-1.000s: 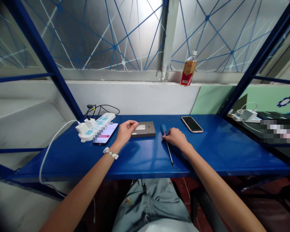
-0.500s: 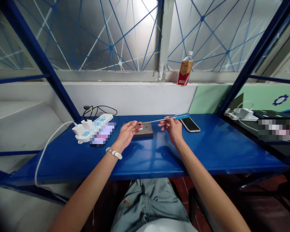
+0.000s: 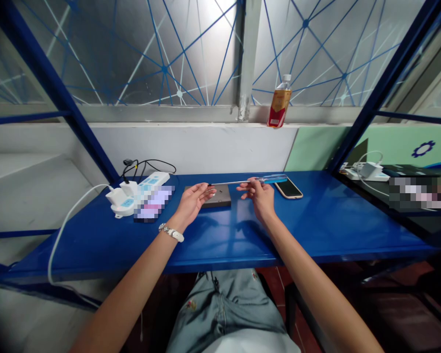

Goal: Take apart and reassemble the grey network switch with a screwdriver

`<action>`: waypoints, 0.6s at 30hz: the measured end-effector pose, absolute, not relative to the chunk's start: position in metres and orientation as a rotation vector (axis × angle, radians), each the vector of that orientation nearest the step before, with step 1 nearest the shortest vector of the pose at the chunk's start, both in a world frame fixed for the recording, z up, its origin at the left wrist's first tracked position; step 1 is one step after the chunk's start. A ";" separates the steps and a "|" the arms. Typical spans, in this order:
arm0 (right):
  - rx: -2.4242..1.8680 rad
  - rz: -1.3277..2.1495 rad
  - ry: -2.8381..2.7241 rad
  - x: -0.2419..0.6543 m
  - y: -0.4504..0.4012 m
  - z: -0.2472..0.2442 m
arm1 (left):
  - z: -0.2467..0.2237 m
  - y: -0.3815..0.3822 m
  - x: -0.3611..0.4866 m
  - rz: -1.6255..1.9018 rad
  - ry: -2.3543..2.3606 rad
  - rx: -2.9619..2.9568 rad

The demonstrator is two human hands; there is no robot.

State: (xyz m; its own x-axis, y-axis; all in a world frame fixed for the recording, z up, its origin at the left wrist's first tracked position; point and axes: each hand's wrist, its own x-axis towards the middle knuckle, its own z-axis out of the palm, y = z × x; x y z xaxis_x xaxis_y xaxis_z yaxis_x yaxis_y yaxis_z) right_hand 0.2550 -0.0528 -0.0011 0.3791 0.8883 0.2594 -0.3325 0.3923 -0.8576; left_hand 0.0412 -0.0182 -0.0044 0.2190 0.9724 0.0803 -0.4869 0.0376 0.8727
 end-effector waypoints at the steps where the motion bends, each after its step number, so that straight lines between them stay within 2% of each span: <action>1: -0.798 0.900 -0.819 0.254 -0.053 -0.001 | -0.005 -0.018 0.042 1.256 0.658 0.950; 18: -0.626 0.717 -0.923 0.248 -0.044 0.016 | -0.010 -0.021 0.049 1.225 0.663 1.063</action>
State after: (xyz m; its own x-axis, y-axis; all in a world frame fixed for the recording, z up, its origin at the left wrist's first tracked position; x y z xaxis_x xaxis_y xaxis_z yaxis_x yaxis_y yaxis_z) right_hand 0.2482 -0.0442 0.0155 0.4112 0.7736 0.4821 -0.2758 0.6097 -0.7431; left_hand 0.0491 -0.0212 -0.0095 0.2537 0.9587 0.1285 -0.4170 -0.0115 0.9088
